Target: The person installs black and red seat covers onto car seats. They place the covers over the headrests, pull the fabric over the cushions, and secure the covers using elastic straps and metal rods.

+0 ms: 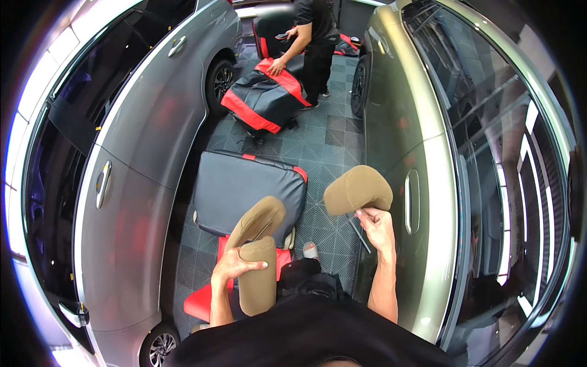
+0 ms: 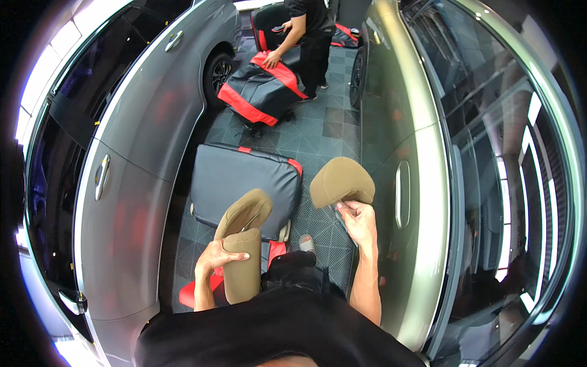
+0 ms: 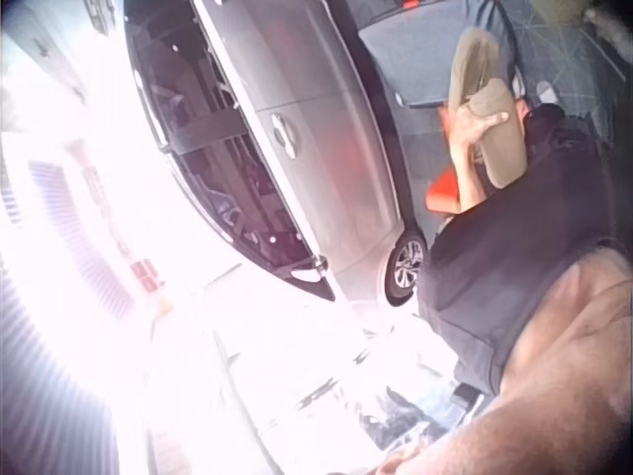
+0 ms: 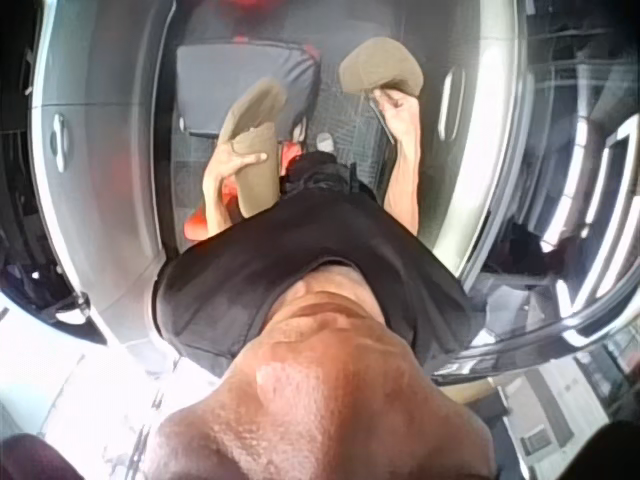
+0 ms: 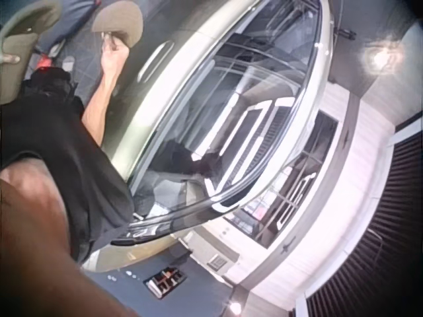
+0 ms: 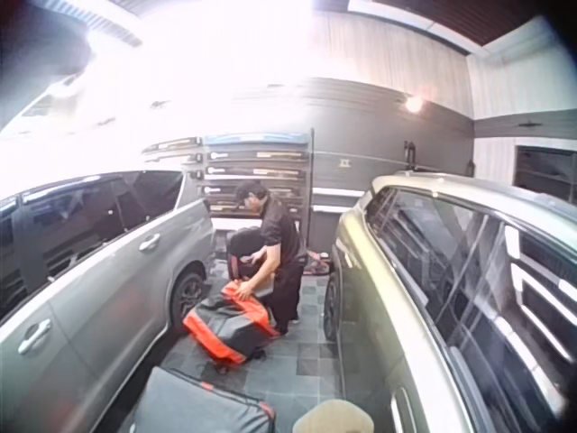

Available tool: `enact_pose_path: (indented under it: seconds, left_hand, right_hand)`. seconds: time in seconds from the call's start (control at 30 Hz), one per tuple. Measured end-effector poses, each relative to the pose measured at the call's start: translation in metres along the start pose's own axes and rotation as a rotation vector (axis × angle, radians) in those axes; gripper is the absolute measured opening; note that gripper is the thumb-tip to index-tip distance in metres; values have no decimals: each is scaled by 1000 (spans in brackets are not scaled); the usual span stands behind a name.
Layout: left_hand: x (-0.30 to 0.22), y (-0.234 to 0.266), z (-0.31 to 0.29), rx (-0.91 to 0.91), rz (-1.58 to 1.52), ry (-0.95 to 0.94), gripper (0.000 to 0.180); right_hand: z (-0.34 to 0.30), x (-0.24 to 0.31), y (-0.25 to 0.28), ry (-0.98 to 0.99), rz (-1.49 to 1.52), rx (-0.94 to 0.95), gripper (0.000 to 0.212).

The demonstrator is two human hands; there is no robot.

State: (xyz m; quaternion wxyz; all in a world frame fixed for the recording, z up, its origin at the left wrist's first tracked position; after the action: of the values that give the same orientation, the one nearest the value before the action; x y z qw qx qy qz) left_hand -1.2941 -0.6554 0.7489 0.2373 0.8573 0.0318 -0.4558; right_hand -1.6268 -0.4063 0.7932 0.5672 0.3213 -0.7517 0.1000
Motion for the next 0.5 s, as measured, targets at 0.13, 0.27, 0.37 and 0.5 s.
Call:
enact_pose_path:
  seconds: [0.13, 0.27, 0.37, 0.5]
  left_hand:
    - [-48, 14, 34, -3, 94, -10, 73]
    - [-86, 18, 71, 27, 99, -13, 71]
    - [-103, 21, 102, 41, 127, -22, 71]
    - [-122, 27, 151, 54, 128, -45, 76]
  right_hand:
    - [67, 5, 14, -45, 106, 13, 27]
    - [133, 2, 28, -129, 149, -44, 29]
    - [188, -2, 31, -232, 189, -15, 30]
    - [259, 13, 24, -192, 182, 110, 29]
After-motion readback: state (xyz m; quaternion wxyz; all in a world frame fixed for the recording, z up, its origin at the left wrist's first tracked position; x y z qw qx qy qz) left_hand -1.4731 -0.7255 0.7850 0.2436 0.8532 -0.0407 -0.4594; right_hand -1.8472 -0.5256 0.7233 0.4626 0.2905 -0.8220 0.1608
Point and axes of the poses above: each hand's wrist, its own z-axis towards the middle knuckle, its own y-axis out of the back of the hand, x = y × z, the point moved 10 cm from there along z, towards the middle knuckle, and after that the axes turned 13 degrees about -y, right-handed, at the moved point
